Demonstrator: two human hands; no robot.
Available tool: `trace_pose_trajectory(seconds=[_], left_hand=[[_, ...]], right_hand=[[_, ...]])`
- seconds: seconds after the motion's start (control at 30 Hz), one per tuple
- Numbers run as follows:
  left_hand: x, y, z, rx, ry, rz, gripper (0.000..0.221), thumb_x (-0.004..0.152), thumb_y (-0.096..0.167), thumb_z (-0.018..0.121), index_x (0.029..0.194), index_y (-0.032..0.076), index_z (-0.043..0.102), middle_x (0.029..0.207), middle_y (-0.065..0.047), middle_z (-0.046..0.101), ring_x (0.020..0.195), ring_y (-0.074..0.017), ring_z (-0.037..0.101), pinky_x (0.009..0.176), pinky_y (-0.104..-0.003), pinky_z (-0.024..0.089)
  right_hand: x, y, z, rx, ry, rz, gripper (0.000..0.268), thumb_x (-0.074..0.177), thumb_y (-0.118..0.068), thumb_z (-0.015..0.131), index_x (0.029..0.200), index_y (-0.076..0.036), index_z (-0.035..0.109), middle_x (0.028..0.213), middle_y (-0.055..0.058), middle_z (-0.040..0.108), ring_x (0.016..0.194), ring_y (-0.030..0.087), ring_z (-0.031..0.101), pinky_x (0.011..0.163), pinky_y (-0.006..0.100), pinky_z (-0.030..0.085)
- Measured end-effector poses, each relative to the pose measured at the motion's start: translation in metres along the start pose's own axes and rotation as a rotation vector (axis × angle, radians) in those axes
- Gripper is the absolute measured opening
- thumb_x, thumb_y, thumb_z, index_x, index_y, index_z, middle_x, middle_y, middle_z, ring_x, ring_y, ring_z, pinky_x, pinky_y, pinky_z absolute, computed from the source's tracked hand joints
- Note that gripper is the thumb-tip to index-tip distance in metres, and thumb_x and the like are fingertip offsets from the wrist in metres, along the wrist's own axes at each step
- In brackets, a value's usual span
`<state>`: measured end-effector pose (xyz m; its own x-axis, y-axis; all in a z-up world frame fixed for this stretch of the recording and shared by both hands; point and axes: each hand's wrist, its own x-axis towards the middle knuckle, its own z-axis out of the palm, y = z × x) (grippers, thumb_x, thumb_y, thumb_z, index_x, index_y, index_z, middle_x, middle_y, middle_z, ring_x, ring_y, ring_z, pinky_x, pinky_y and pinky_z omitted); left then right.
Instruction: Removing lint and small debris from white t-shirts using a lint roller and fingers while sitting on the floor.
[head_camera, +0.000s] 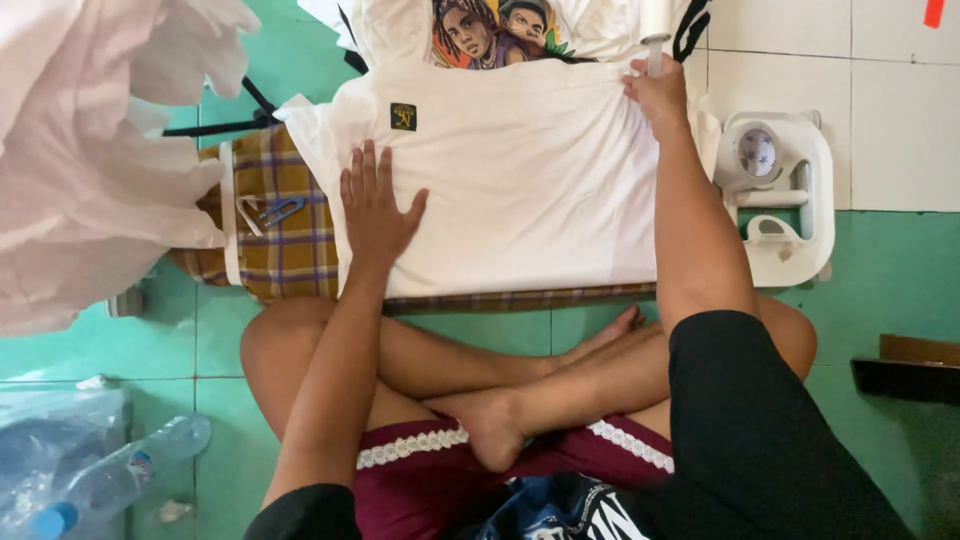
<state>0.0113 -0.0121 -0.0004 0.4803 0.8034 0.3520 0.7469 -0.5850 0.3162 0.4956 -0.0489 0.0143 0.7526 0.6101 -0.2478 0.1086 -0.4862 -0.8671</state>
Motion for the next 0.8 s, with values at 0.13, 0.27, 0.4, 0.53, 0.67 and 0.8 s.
trace_pose_trajectory(seconds=[0.13, 0.27, 0.4, 0.53, 0.67, 0.8], left_hand=[[0.001, 0.003, -0.001, -0.01, -0.011, -0.012, 0.074, 0.101, 0.052, 0.063, 0.157, 0.008, 0.042, 0.166, -0.015, 0.033, 0.154, -0.0363, 0.031, 0.124, -0.055, 0.027], [-0.003, 0.002, 0.003, -0.011, 0.0, -0.015, 0.076, 0.101, 0.052, 0.066, 0.158, 0.009, 0.041, 0.167, -0.014, 0.031, 0.155, -0.0358, 0.031, 0.125, -0.055, 0.027], [0.001, -0.003, 0.01, -0.001, 0.023, -0.021, 0.077, 0.099, 0.055, 0.065, 0.156, 0.009, 0.043, 0.167, -0.014, 0.032, 0.154, -0.0358, 0.032, 0.123, -0.055, 0.029], [0.015, -0.009, 0.012, 0.004, 0.022, -0.014, 0.069, 0.09, 0.061, 0.07, 0.135, 0.01, 0.061, 0.157, -0.014, 0.045, 0.146, -0.0372, 0.039, 0.098, -0.061, 0.038], [0.024, -0.021, -0.002, 0.021, -0.005, 0.057, 0.076, 0.096, 0.067, 0.065, 0.153, 0.017, 0.053, 0.168, -0.009, 0.029, 0.155, -0.0328, 0.023, 0.111, -0.063, 0.024], [0.032, -0.009, -0.034, -0.012, -0.331, -0.108, 0.091, 0.093, 0.075, 0.057, 0.161, 0.019, 0.038, 0.172, -0.012, 0.019, 0.159, -0.0339, 0.014, 0.122, -0.064, 0.008]], right_hand=[[0.041, 0.05, 0.004, -0.15, 0.154, -0.193, 0.013, 0.08, -0.011, 0.057, 0.08, -0.023, 0.062, 0.074, -0.011, 0.057, 0.075, 0.009, 0.056, 0.068, 0.029, 0.042], [0.056, 0.074, -0.008, -0.192, 0.342, -0.34, 0.01, 0.083, -0.006, 0.053, 0.085, -0.011, 0.061, 0.086, 0.006, 0.067, 0.081, 0.025, 0.067, 0.073, 0.038, 0.051], [-0.018, 0.026, -0.001, -0.188, 0.4, -0.505, 0.015, 0.088, -0.012, 0.062, 0.101, -0.006, 0.058, 0.083, 0.009, 0.058, 0.073, 0.026, 0.056, 0.064, 0.042, 0.045], [-0.1, -0.01, 0.037, 0.061, 0.135, -0.29, 0.019, 0.097, -0.034, 0.049, 0.092, -0.018, 0.057, 0.07, -0.004, 0.055, 0.058, 0.011, 0.048, 0.051, 0.03, 0.036], [-0.145, -0.007, 0.106, 0.305, -0.111, -0.07, 0.025, 0.091, -0.035, 0.052, 0.085, -0.014, 0.064, 0.061, 0.0, 0.049, 0.044, 0.009, 0.039, 0.037, 0.024, 0.026], [-0.181, -0.004, 0.171, 0.495, -0.462, 0.229, 0.032, 0.099, -0.041, 0.048, 0.106, -0.013, 0.062, 0.074, 0.002, 0.055, 0.046, 0.012, 0.053, 0.04, 0.022, 0.043]])
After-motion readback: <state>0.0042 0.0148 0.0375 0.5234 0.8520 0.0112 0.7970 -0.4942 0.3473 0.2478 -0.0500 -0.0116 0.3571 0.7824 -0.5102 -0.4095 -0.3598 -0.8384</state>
